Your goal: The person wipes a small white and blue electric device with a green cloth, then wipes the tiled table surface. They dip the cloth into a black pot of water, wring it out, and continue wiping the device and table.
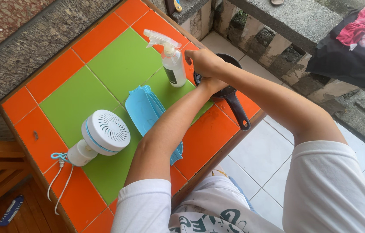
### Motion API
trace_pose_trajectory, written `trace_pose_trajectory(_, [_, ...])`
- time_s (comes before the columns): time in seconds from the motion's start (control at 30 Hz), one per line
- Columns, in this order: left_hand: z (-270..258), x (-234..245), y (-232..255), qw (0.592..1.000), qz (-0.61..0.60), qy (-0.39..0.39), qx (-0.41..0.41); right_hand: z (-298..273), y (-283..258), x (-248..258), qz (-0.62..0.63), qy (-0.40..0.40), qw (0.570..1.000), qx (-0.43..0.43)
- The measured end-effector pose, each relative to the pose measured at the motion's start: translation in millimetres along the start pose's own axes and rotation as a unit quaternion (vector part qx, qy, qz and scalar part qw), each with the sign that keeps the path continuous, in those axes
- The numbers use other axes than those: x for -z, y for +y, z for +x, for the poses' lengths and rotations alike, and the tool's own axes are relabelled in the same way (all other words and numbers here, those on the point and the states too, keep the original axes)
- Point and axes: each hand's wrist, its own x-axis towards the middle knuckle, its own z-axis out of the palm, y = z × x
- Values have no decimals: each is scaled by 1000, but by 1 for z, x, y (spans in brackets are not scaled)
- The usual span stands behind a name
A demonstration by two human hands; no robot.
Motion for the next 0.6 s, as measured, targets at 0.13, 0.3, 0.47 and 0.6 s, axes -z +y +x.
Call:
trace_pose_trajectory(0.13, [7,-11,-8,996,-60,64,5,5,-1,-2,26,35,999,2])
trace_pose_trajectory(0.3, [25,-40,-25,997,5,77,9,2,-6,-1,12,39,999,-30])
trace_pose_trajectory(0.47, [34,-48,-32,948,316,-23,-31,4,-6,-4,5,68,998,-14])
trace_pose_trajectory(0.6, [36,-46,-29,899,435,-47,-30,8,-2,-10,-10,77,997,-11])
